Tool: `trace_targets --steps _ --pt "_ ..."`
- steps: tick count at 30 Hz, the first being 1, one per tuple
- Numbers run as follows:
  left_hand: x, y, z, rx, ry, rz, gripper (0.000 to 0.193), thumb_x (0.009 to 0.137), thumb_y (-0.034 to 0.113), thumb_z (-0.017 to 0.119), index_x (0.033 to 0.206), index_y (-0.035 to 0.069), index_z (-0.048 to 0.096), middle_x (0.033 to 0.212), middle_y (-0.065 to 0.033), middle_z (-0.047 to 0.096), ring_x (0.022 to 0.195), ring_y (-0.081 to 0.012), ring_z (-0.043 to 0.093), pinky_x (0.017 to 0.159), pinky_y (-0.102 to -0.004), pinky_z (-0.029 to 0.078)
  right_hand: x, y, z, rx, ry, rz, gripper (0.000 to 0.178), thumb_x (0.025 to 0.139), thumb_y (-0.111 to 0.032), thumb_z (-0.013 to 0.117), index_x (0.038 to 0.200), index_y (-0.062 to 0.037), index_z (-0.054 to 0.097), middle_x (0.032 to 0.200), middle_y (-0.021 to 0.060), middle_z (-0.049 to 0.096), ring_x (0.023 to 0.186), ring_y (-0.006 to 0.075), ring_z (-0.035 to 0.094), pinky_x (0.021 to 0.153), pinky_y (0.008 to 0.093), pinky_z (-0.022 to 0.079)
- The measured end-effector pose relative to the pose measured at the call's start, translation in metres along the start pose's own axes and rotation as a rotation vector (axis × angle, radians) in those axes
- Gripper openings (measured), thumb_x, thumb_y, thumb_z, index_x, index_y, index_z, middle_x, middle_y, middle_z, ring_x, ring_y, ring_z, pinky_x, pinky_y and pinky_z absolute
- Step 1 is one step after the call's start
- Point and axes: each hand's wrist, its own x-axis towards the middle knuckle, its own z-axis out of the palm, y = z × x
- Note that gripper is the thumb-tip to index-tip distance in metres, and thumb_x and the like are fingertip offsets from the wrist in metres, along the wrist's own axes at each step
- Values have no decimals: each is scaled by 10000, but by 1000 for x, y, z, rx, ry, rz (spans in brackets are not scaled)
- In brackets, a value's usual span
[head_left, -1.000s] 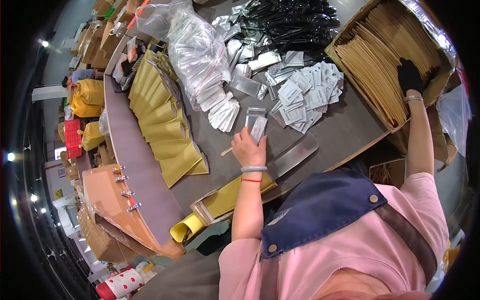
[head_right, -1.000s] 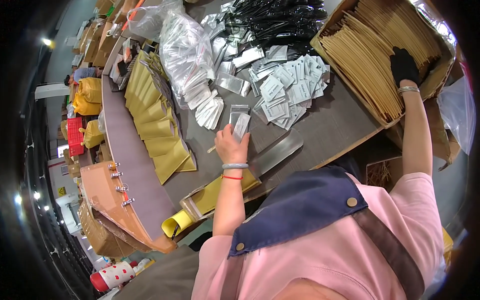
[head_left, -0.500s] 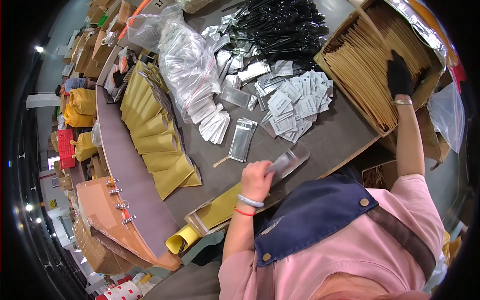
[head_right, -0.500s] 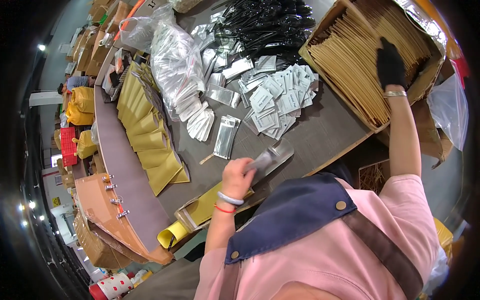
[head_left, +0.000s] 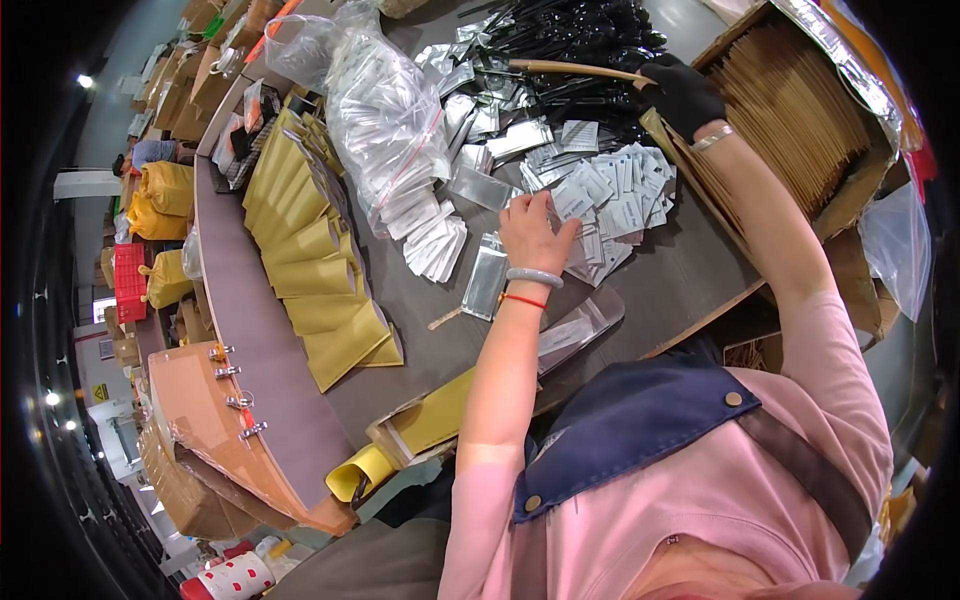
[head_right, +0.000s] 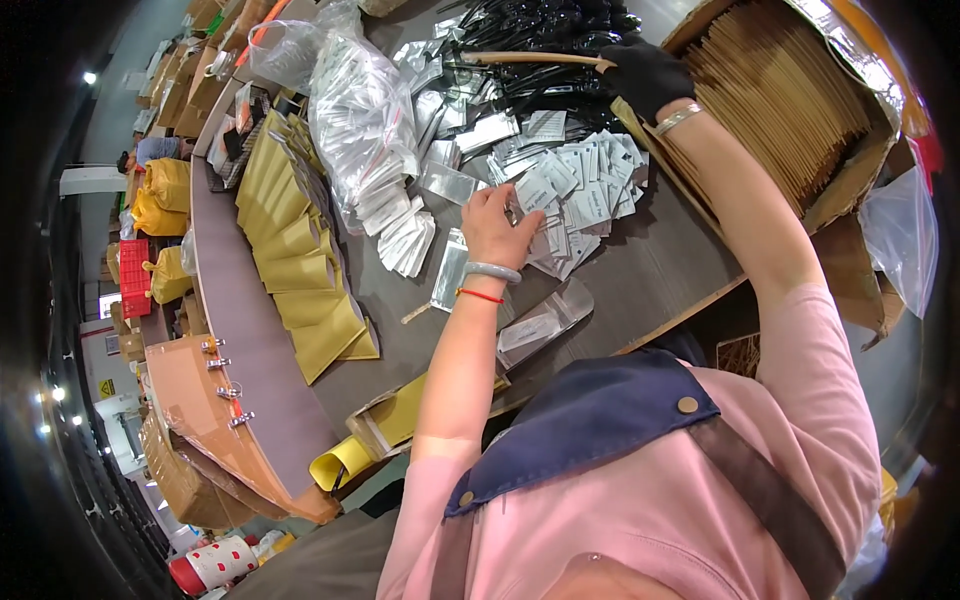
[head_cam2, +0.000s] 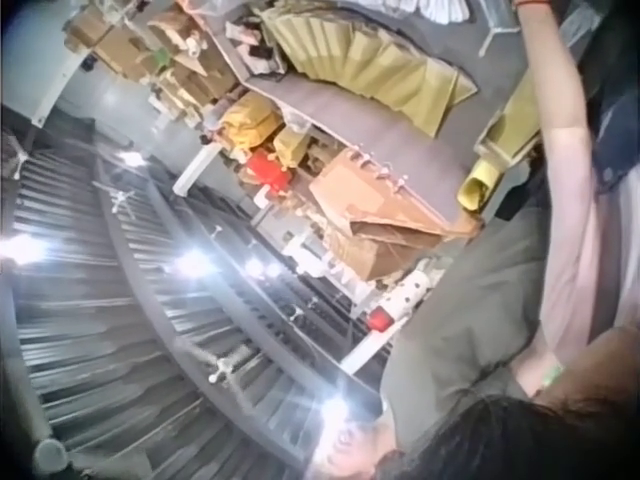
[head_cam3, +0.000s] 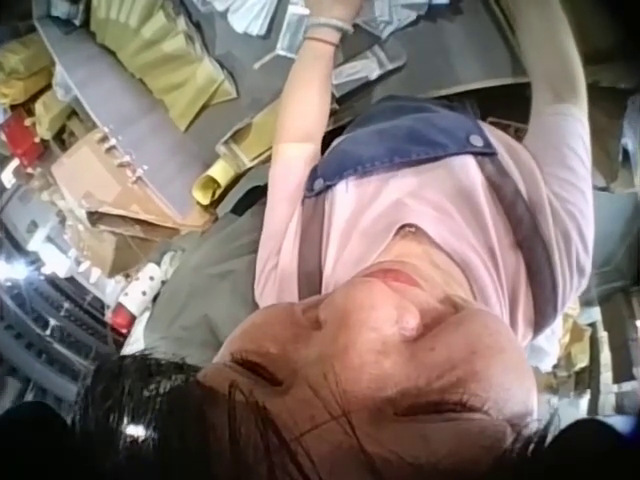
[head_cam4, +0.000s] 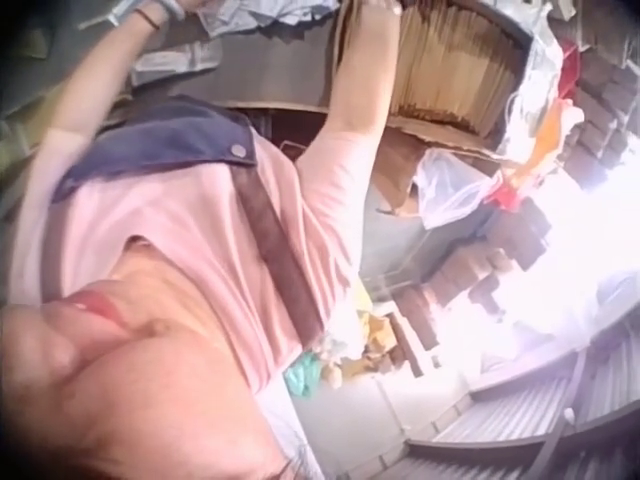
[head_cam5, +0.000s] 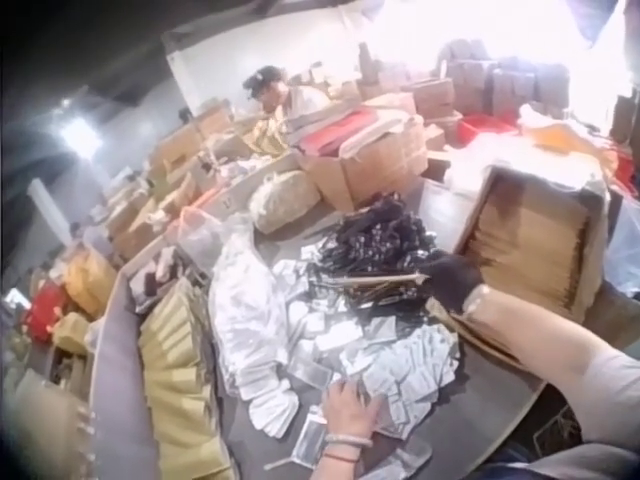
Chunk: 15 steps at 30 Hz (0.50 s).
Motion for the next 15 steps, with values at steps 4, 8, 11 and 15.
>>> trace_targets --steps 4,8,11,15 --pt "-10 -3 -12 51 90 106 494 671 252 793 1085 39 629 1074 -119 595 999 -326 526 866 -407 444 -21 -20 -34 216 108 32 200 874 -182 642 1000 -27 663 891 104 604 802 252 605 726 324 466" --pt "-67 -6 -62 -96 -86 128 489 642 212 807 1074 75 625 1058 -95 591 1028 -298 514 847 -426 425 -72 -31 -63 648 49 63 196 931 -196 600 948 -3 631 825 -7 545 793 86 503 712 236 417" --pt "-126 -4 -86 19 -224 68 500 626 192 814 1073 67 629 1049 -90 595 1017 -295 518 858 -410 426 -115 -66 -58 1078 -271 417 163 920 -177 609 919 -17 641 773 -49 534 743 22 468 665 202 406" --pt "-163 -8 -81 107 -133 -36 538 615 179 818 1109 73 633 1060 -78 577 1006 -310 497 875 -396 416 -140 -85 -50 1055 -631 503 239 908 -244 620 908 -7 654 679 -66 496 626 21 430 560 205 351"
